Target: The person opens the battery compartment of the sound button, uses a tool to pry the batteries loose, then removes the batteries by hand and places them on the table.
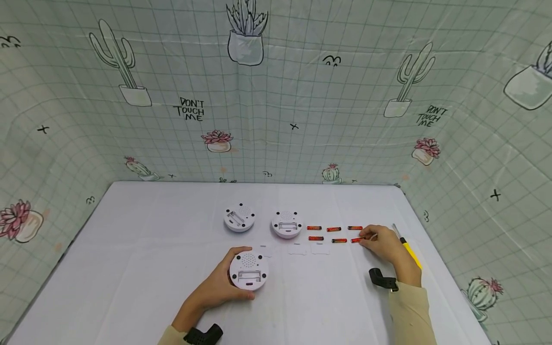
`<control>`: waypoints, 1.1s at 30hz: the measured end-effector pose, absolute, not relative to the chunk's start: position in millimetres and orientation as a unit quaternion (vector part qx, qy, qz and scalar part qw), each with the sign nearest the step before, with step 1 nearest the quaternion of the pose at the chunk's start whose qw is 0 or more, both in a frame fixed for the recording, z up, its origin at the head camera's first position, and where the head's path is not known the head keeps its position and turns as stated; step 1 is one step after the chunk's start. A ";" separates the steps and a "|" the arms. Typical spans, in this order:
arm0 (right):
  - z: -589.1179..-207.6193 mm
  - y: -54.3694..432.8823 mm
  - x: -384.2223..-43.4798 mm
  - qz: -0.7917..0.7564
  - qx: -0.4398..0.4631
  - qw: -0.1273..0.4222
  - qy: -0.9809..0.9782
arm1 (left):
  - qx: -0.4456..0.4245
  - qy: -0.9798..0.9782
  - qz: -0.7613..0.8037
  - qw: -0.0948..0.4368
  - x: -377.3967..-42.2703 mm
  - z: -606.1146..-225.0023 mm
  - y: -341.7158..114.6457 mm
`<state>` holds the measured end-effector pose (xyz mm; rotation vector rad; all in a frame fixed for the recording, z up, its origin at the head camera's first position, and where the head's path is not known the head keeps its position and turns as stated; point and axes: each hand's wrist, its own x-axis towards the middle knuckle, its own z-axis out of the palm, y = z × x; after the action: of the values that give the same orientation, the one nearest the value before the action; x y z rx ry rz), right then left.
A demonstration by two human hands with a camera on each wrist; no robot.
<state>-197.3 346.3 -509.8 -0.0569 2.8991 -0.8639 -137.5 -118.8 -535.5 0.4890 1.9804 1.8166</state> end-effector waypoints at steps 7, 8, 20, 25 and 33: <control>-508.9 347.1 -197.2 -0.286 -0.025 0.053 0.957 | 0.178 0.709 0.652 0.201 -137.1 -534.8 -118.8; -508.5 347.1 -197.4 -0.286 -0.024 0.053 0.957 | 0.178 0.709 0.653 0.201 -137.2 -534.8 -118.8; -506.9 346.0 -196.5 -0.277 -0.024 0.060 0.959 | 0.180 0.703 0.657 0.202 -137.7 -536.4 -119.0; -508.7 343.6 -196.3 -0.272 -0.016 0.047 0.961 | 0.183 0.709 0.652 0.198 -138.1 -537.8 -119.6; -508.5 341.5 -197.1 -0.272 -0.012 0.049 0.961 | 0.182 0.714 0.647 0.196 -137.9 -537.7 -119.4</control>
<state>-197.1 341.5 -508.5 -0.0354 2.9291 -0.8287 -137.9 -119.4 -537.7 0.5109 1.9993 1.8120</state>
